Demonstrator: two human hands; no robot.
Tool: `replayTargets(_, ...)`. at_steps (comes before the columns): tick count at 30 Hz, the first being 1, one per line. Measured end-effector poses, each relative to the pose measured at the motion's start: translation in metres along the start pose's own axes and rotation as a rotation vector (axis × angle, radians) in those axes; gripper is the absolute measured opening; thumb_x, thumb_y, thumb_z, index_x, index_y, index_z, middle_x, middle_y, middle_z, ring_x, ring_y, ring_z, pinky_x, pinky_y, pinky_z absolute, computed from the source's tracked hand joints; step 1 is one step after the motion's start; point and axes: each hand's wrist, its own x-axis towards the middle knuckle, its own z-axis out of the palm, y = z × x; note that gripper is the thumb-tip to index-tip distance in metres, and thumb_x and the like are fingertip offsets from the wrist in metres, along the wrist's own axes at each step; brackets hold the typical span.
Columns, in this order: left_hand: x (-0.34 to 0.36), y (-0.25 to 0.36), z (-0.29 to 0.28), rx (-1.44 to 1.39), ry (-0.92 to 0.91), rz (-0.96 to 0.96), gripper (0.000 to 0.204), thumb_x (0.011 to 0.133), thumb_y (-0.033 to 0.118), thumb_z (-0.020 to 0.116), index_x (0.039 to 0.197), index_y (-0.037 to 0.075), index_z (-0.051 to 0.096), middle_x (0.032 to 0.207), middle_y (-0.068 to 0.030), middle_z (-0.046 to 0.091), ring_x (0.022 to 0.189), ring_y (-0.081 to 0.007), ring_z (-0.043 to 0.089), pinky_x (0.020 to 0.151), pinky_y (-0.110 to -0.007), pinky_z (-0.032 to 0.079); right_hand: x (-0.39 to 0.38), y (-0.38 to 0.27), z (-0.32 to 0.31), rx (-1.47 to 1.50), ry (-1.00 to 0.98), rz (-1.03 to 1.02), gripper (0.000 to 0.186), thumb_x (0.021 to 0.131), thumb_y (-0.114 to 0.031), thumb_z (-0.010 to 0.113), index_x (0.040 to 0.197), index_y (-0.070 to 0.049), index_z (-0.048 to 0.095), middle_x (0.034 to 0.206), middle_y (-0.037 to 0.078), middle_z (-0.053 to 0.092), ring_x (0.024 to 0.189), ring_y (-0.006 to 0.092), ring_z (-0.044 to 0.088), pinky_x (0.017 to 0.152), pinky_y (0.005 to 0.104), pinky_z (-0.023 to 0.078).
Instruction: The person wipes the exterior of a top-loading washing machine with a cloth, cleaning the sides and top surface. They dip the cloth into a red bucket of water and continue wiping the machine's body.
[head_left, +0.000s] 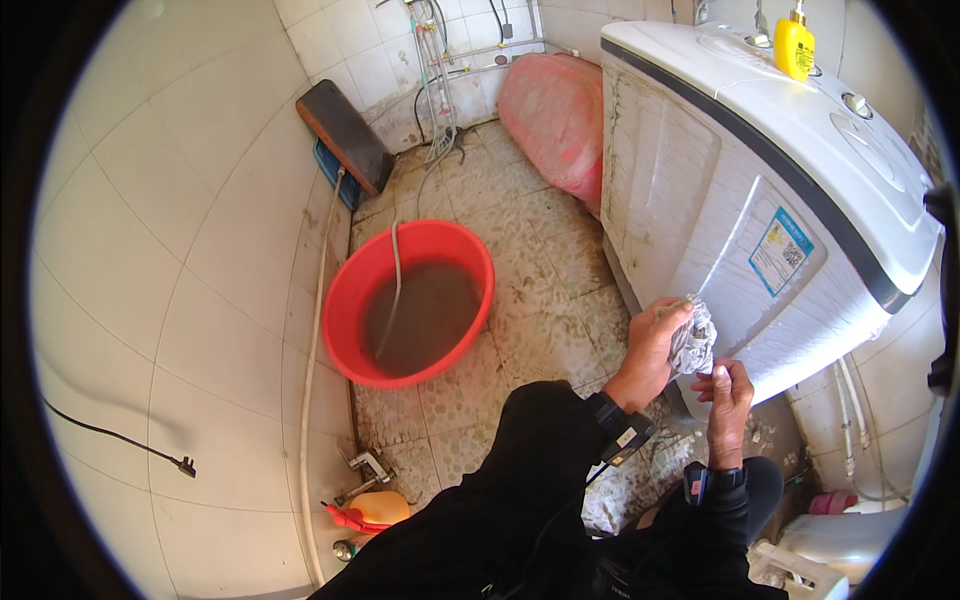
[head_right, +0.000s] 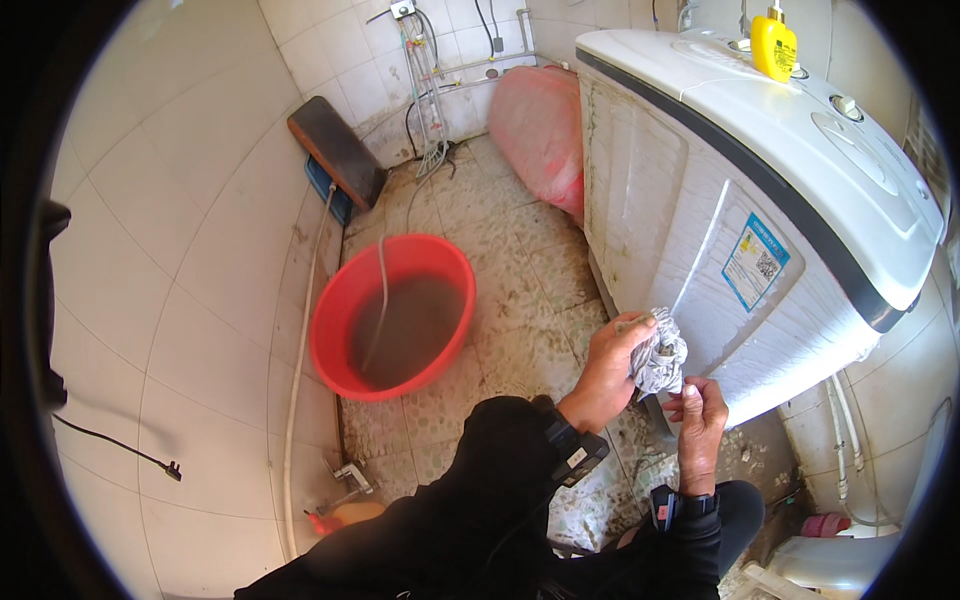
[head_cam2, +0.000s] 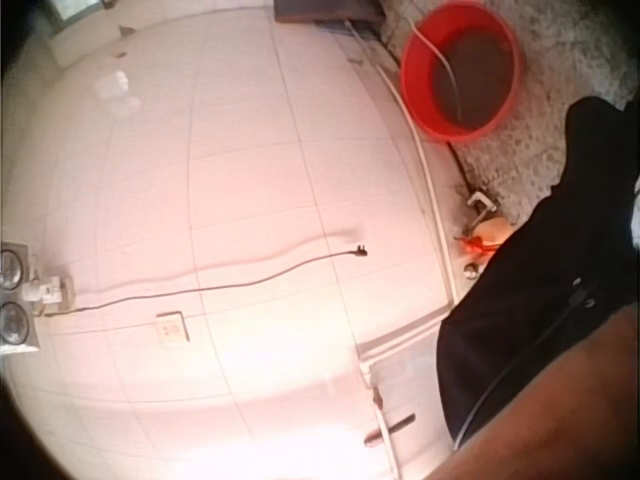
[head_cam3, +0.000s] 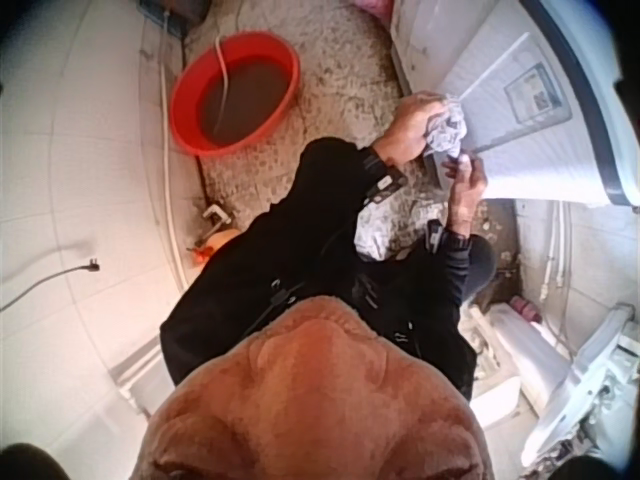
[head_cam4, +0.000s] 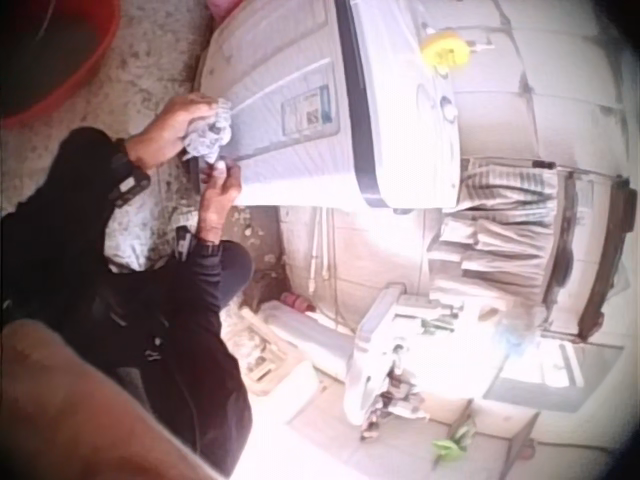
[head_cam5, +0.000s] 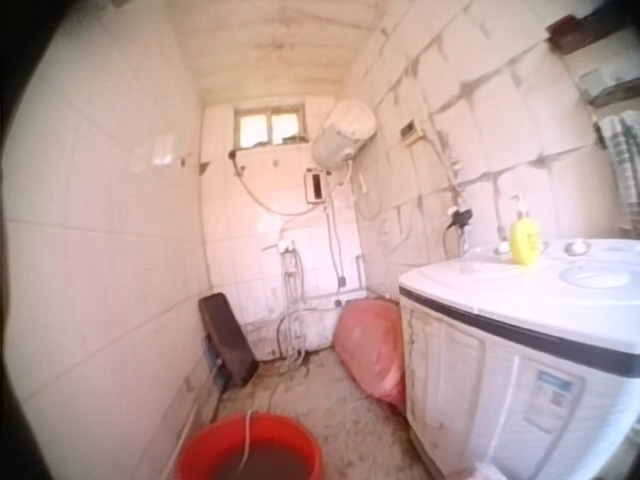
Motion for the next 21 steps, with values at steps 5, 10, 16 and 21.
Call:
replayTargets(5,0.0,0.0004,0.001,0.013,-0.012,0.009,0.024,0.104,0.019,0.074,0.12,0.001,0.069,0.1,-0.0062,0.075,0.085,-0.0162,0.074,0.077,-0.034,0.062,0.0001,0.0009,0.0002,-0.029,-0.006,-0.006,0.037,0.114,-0.034,0.063,0.118,0.002,0.067,0.091,0.009,0.074,0.077,0.0143,0.07,0.067,0.0279,0.052)
replayTargets(10,0.0013,-0.0005,0.001,0.028,-0.005,0.02,0.025,0.104,0.019,0.074,0.121,0.0,0.069,0.1,-0.0062,0.075,0.086,-0.0165,0.074,0.078,-0.034,0.062,0.0005,0.0029,0.002,-0.039,-0.023,-0.008,0.038,0.114,-0.036,0.064,0.118,0.002,0.066,0.091,0.008,0.074,0.076,0.0137,0.07,0.067,0.0282,0.052)
replayTargets(16,-0.0009,0.002,-0.002,0.066,0.0,0.016,0.025,0.106,0.018,0.072,0.123,0.0,0.068,0.105,-0.0064,0.076,0.091,-0.0164,0.076,0.081,-0.035,0.063,-0.0004,0.0016,0.0027,-0.033,-0.028,-0.008,0.041,0.113,-0.038,0.066,0.118,0.002,0.066,0.09,0.007,0.073,0.076,0.0134,0.069,0.067,0.0279,0.052)
replayTargets(21,-0.0021,0.002,0.0,0.053,-0.014,0.013,0.028,0.106,0.019,0.073,0.125,-0.001,0.068,0.105,-0.006,0.076,0.091,-0.0159,0.075,0.082,-0.035,0.063,-0.0022,-0.0023,0.0023,-0.018,-0.034,-0.002,0.041,0.113,-0.038,0.067,0.12,0.003,0.066,0.091,0.007,0.073,0.077,0.0129,0.07,0.068,0.0275,0.052)
